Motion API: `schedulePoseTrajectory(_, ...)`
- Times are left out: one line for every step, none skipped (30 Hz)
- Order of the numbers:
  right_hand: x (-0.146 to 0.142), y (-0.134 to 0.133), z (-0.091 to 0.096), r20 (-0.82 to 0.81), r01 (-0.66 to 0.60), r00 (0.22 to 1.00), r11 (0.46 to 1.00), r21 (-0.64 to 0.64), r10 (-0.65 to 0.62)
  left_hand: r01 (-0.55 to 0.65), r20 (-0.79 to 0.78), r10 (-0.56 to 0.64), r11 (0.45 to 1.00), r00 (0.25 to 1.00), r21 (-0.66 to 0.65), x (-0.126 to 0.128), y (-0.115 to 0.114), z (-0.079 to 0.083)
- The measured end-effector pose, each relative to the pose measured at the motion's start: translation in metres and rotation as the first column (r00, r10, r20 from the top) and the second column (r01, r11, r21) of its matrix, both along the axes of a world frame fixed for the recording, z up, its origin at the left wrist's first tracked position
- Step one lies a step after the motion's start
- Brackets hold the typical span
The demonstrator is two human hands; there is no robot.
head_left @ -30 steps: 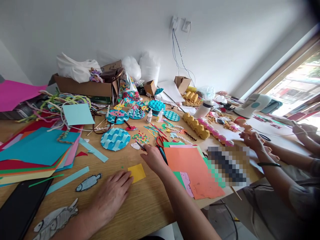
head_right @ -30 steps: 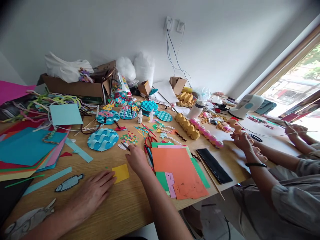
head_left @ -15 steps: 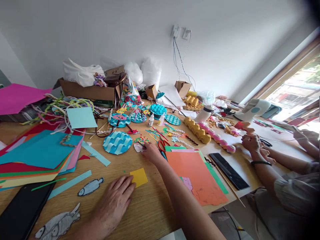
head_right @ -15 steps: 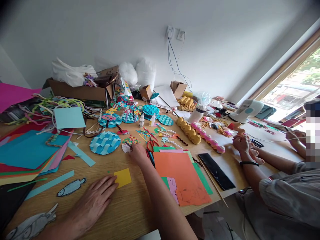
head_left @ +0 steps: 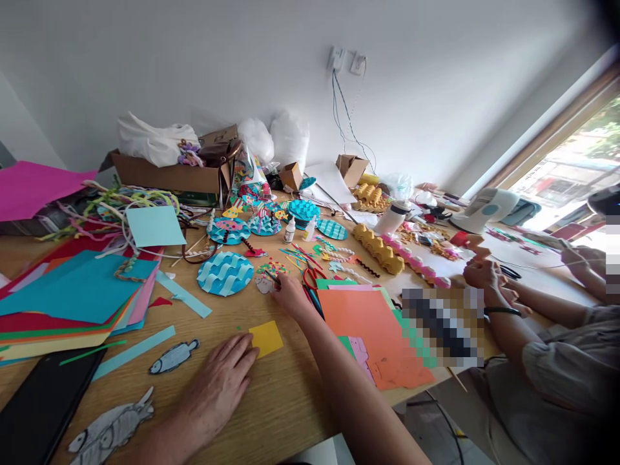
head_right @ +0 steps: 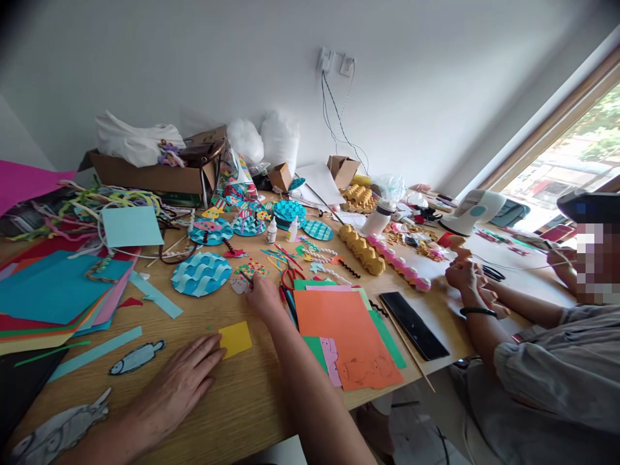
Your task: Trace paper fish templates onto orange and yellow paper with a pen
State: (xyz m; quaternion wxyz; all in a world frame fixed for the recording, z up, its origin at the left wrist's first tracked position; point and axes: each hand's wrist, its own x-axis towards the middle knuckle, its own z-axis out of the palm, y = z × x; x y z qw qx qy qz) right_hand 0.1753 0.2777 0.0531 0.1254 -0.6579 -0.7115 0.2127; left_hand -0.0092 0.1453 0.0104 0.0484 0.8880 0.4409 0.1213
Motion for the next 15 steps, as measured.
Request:
schedulePoseTrajectory(0.001,-0.002,0.001,-0.036,0.004,0.999,1.000,0.003,-0.004,0.002,0.015,-0.002,1.000,1.000,-0.005,-0.001,0.000,0.000)
schedulePoseTrajectory(0.003,-0.005,0.003,-0.078,0.004,0.997,1.000,0.005,-0.003,0.003,0.038,-0.002,1.000,0.999,-0.013,-0.002,0.000,0.000)
schedulePoseTrajectory(0.007,-0.009,0.006,-0.123,-0.002,0.992,1.000,0.004,0.003,-0.002,0.068,0.003,1.000,0.998,-0.018,-0.003,0.000,0.000)
schedulePoseTrajectory(0.010,-0.013,0.009,-0.170,-0.014,0.985,1.000,-0.001,0.013,-0.004,0.099,0.006,1.000,0.995,-0.023,-0.005,0.000,0.001)
schedulePoseTrajectory(0.015,-0.018,0.012,-0.218,-0.030,0.976,0.999,-0.012,0.026,-0.009,0.130,0.013,1.000,0.991,-0.027,-0.007,0.001,0.001)
schedulePoseTrajectory(0.020,-0.024,0.016,-0.261,-0.047,0.964,0.998,-0.030,0.038,-0.014,0.157,0.018,0.999,0.987,-0.029,-0.009,0.001,0.003)
schedulePoseTrajectory(0.024,-0.030,0.019,-0.300,-0.067,0.953,0.996,-0.055,0.048,-0.019,0.181,0.023,0.999,0.983,-0.026,-0.011,0.001,0.004)
schedulePoseTrajectory(0.028,-0.037,0.021,-0.332,-0.085,0.942,0.993,-0.086,0.052,-0.022,0.200,0.025,1.000,0.979,-0.020,-0.013,0.002,0.006)
schedulePoseTrajectory(0.031,-0.043,0.022,-0.357,-0.103,0.932,0.988,-0.118,0.055,-0.023,0.215,0.024,1.000,0.976,-0.009,-0.015,0.003,0.007)
schedulePoseTrajectory(0.033,-0.049,0.023,-0.377,-0.125,0.924,0.980,-0.152,0.060,-0.025,0.225,0.023,1.000,0.974,0.005,-0.017,0.004,0.009)
schedulePoseTrajectory(0.033,-0.054,0.022,-0.392,-0.148,0.918,0.972,-0.182,0.066,-0.028,0.231,0.023,0.999,0.973,0.021,-0.018,0.004,0.011)
schedulePoseTrajectory(0.033,-0.058,0.021,-0.401,-0.166,0.913,0.964,-0.206,0.072,-0.028,0.231,0.020,0.999,0.973,0.034,-0.019,0.005,0.012)
schedulePoseTrajectory(0.032,-0.061,0.019,-0.403,-0.179,0.912,0.958,-0.223,0.076,-0.029,0.230,0.019,0.999,0.973,0.041,-0.020,0.005,0.012)
schedulePoseTrajectory(0.030,-0.063,0.016,-0.400,-0.183,0.913,0.955,-0.233,0.078,-0.028,0.226,0.018,0.999,0.974,0.042,-0.020,0.006,0.013)
schedulePoseTrajectory(0.028,-0.064,0.013,-0.390,-0.181,0.917,0.954,-0.238,0.077,-0.026,0.220,0.017,0.999,0.975,0.040,-0.020,0.006,0.013)
